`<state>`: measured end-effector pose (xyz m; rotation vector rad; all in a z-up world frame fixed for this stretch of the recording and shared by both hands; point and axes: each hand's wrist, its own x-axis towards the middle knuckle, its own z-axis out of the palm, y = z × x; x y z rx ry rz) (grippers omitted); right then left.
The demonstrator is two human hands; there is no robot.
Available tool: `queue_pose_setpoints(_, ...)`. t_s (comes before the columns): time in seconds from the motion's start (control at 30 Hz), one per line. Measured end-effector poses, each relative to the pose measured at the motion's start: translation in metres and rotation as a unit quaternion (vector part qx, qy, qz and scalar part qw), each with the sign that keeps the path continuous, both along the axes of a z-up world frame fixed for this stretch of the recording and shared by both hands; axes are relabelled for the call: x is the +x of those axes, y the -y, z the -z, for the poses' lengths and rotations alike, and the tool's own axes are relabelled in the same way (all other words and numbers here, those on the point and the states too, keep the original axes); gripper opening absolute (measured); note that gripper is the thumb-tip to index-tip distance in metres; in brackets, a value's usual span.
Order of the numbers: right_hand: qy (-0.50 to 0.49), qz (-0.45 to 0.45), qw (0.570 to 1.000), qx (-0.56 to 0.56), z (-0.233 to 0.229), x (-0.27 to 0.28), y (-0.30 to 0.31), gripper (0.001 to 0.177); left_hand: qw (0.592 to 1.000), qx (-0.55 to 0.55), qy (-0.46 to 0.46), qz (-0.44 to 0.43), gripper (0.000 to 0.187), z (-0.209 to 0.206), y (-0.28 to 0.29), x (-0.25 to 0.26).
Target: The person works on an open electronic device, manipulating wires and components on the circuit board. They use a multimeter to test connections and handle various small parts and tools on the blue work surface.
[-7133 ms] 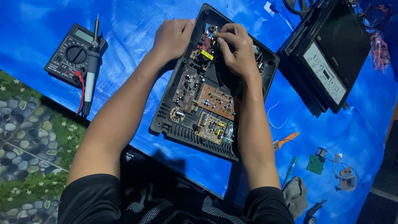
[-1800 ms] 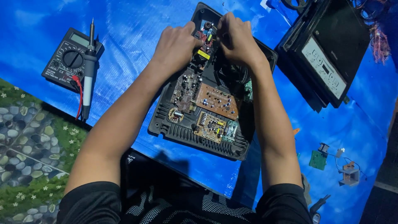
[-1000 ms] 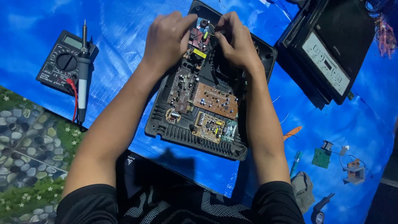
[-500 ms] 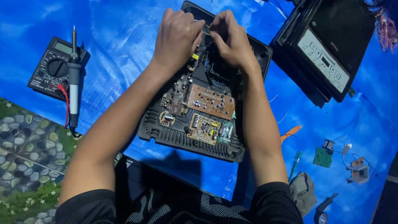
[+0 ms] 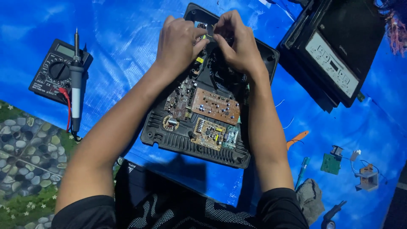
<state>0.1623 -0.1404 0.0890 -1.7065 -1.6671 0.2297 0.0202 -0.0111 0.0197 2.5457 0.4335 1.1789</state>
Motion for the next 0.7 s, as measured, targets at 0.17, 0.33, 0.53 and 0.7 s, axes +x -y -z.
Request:
queue_pose_setpoints(0.17,-0.011,-0.026,0.999,0.025,-0.017,-0.008,0.004,0.029,0.999,0.023,0.039,-0.001,0.005,-0.017,0.006,-0.003)
queue_pose_setpoints(0.33,-0.056,-0.067,0.994,0.066,-0.034,-0.013,0.016,0.029,0.991,-0.083,0.081,0.067,0.003,-0.052,0.019,-0.024)
queue_pose_setpoints(0.53,-0.181,-0.085,0.977,0.069,-0.062,-0.037,0.043,0.032,0.921,-0.338,0.118,0.156,0.011,-0.093,0.043,-0.059)
queue_pose_setpoints(0.7,-0.189,-0.067,0.977,0.078,-0.076,-0.061,0.061,0.035,0.897,-0.39,0.115,0.173,0.01,-0.106,0.06,-0.077)
